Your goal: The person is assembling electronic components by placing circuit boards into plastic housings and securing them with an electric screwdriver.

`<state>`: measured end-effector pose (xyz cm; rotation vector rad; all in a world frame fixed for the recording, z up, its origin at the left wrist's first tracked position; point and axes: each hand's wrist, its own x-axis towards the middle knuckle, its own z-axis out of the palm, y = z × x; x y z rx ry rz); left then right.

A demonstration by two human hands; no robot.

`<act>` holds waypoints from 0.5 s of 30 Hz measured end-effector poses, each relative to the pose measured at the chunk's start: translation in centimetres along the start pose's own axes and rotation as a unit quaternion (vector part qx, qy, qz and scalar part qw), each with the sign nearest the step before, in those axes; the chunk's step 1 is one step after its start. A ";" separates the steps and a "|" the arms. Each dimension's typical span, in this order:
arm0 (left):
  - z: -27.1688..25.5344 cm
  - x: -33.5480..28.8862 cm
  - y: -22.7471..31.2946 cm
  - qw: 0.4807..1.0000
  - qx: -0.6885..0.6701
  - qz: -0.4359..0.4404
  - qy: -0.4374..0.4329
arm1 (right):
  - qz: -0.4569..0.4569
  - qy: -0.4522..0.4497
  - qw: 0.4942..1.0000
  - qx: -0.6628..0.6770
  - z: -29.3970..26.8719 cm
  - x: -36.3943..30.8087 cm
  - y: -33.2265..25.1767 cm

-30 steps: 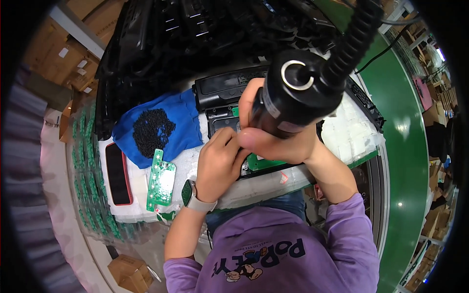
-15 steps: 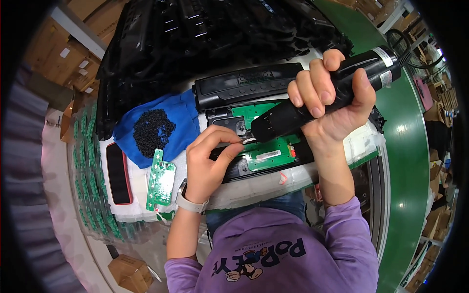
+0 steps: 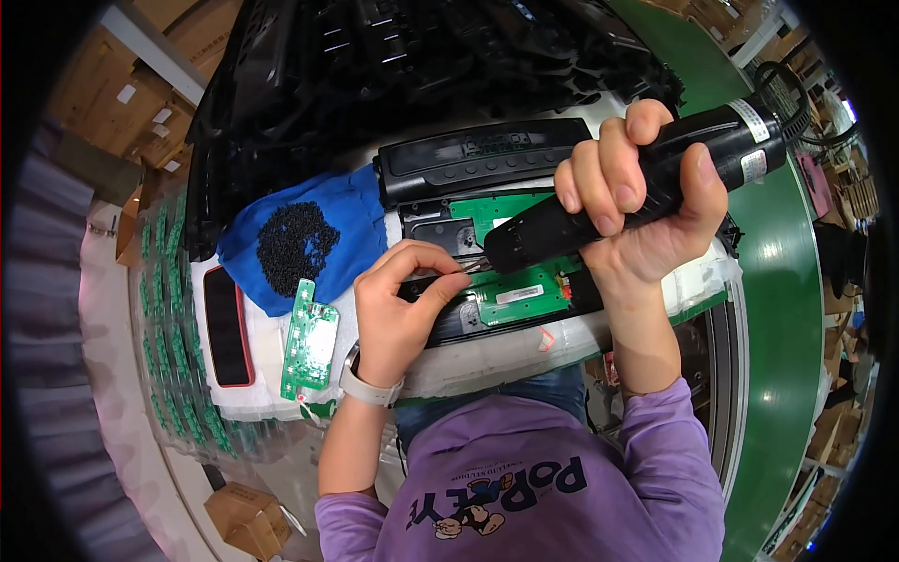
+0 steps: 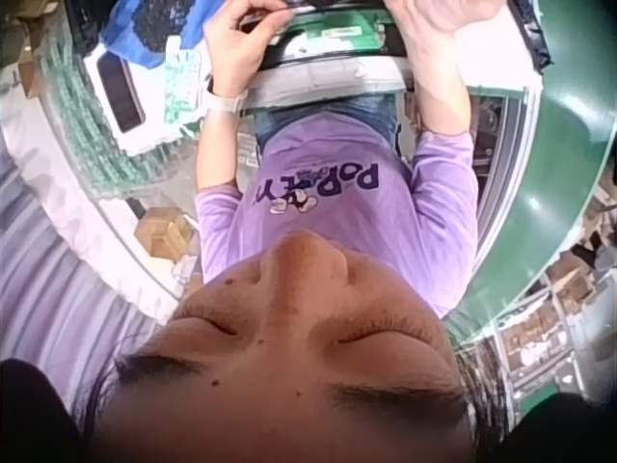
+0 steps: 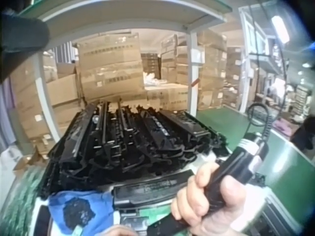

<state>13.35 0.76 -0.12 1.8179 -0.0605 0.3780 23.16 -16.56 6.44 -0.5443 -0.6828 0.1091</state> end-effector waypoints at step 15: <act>-2.5 1.1 2.3 0.973 0.216 0.087 0.005 | 0.166 -0.022 0.971 -0.169 0.7 -0.2 -0.3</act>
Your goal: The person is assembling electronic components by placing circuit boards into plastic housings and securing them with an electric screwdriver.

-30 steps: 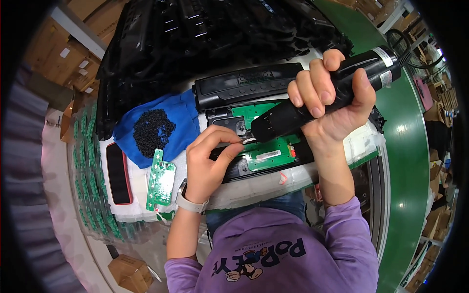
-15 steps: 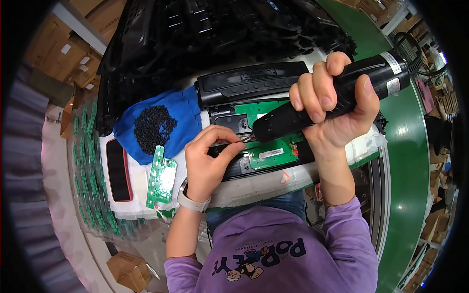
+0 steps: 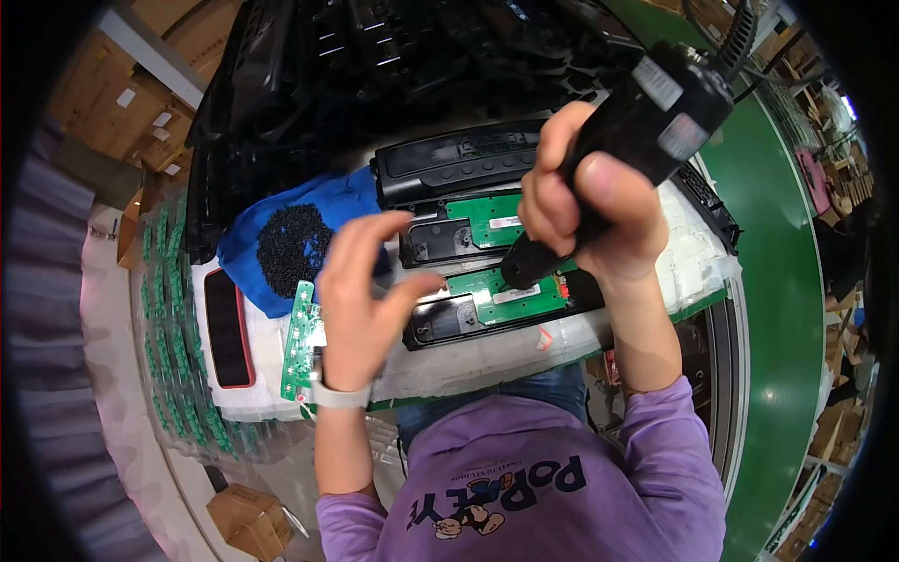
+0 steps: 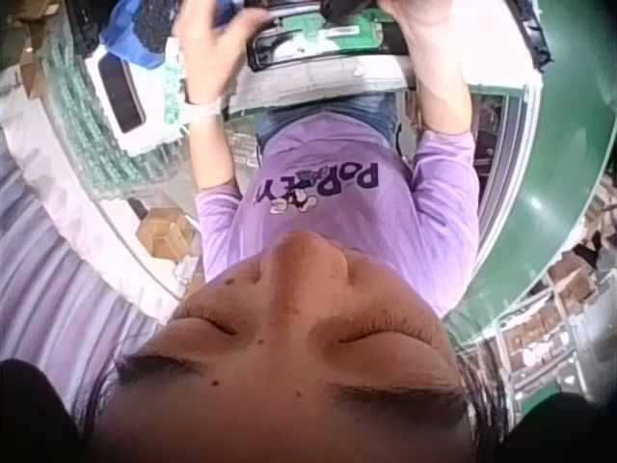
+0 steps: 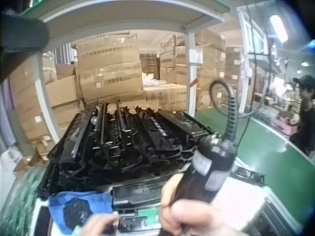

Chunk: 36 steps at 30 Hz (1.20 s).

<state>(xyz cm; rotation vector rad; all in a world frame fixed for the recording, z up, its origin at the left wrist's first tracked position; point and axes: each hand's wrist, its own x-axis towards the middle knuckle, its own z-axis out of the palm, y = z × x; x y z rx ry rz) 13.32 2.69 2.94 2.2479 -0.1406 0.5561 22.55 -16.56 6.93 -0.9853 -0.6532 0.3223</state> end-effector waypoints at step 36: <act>0.5 0.1 -6.9 0.915 -0.321 -0.240 0.049 | -0.093 -0.061 0.988 -0.108 2.7 -0.4 2.0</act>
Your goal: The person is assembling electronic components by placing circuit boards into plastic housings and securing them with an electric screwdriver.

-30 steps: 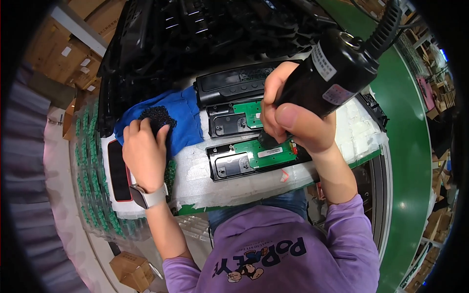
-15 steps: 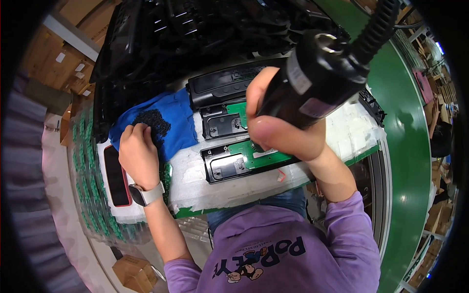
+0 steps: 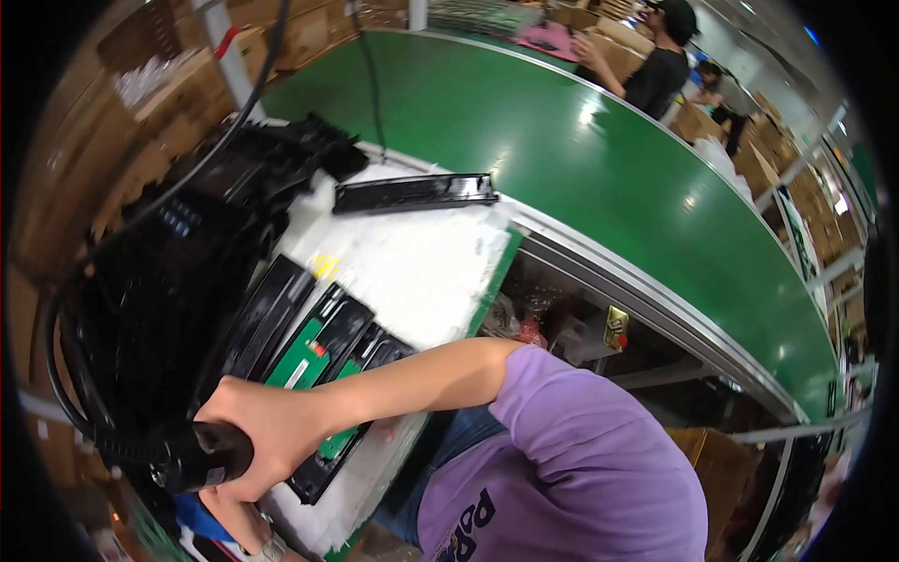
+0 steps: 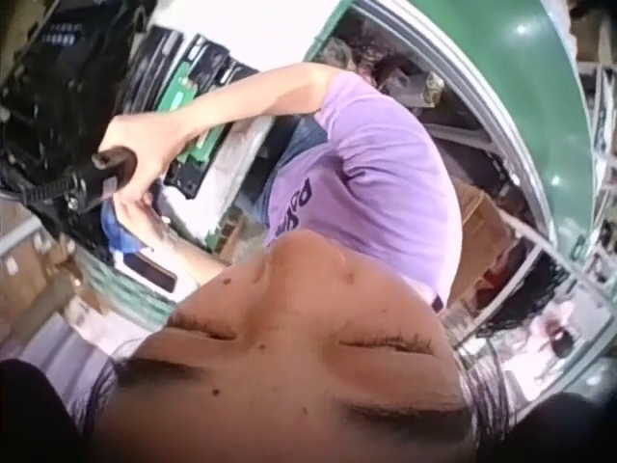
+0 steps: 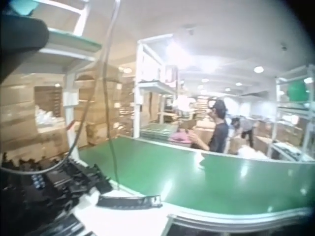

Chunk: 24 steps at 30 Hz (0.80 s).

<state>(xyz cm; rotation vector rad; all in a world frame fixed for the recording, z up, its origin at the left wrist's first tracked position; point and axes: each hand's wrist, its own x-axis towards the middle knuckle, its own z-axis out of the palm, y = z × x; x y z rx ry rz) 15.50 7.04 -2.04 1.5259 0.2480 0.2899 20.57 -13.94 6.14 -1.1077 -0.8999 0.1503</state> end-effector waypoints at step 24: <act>6.9 -2.9 2.9 0.973 -0.117 -0.074 -0.187 | -0.165 0.124 0.947 0.245 -5.7 -0.2 -2.9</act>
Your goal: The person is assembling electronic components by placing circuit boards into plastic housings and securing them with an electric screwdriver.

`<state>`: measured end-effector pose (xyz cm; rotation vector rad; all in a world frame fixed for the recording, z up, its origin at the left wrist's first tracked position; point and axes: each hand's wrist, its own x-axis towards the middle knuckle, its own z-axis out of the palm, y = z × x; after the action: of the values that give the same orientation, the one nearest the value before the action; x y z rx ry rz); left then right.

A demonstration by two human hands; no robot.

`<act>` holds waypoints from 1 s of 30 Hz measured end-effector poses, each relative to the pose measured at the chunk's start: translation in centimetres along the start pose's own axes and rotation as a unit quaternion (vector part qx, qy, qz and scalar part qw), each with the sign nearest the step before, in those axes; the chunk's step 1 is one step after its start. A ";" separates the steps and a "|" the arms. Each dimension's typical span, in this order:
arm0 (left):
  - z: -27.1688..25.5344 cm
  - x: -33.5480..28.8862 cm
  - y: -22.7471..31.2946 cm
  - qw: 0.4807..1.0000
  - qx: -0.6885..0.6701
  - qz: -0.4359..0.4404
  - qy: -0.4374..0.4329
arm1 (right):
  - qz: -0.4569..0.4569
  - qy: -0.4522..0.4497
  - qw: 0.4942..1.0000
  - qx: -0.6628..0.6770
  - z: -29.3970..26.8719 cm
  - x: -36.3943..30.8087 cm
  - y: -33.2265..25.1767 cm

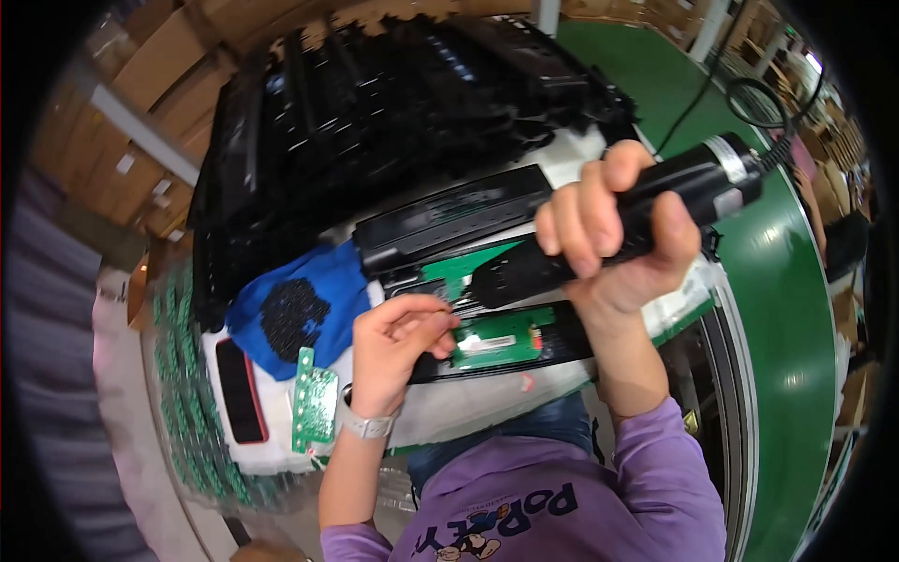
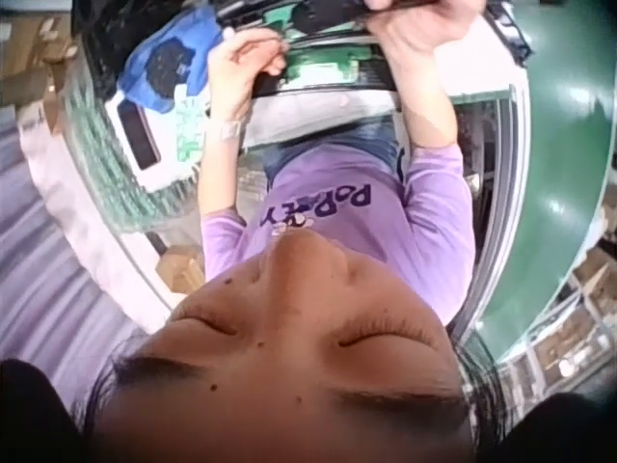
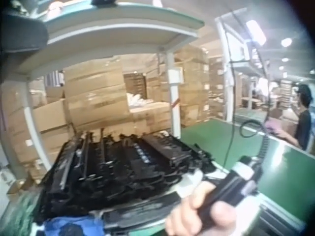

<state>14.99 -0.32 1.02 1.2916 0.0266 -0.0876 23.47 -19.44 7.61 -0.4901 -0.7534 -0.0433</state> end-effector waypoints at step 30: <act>0.1 -0.9 -1.1 0.969 0.242 0.009 0.046 | 0.194 -0.006 0.971 -0.141 0.1 0.2 -0.6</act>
<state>13.98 -0.63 0.04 1.7848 0.0767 -0.0173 23.43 -19.87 8.09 -0.9028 -0.6545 0.2197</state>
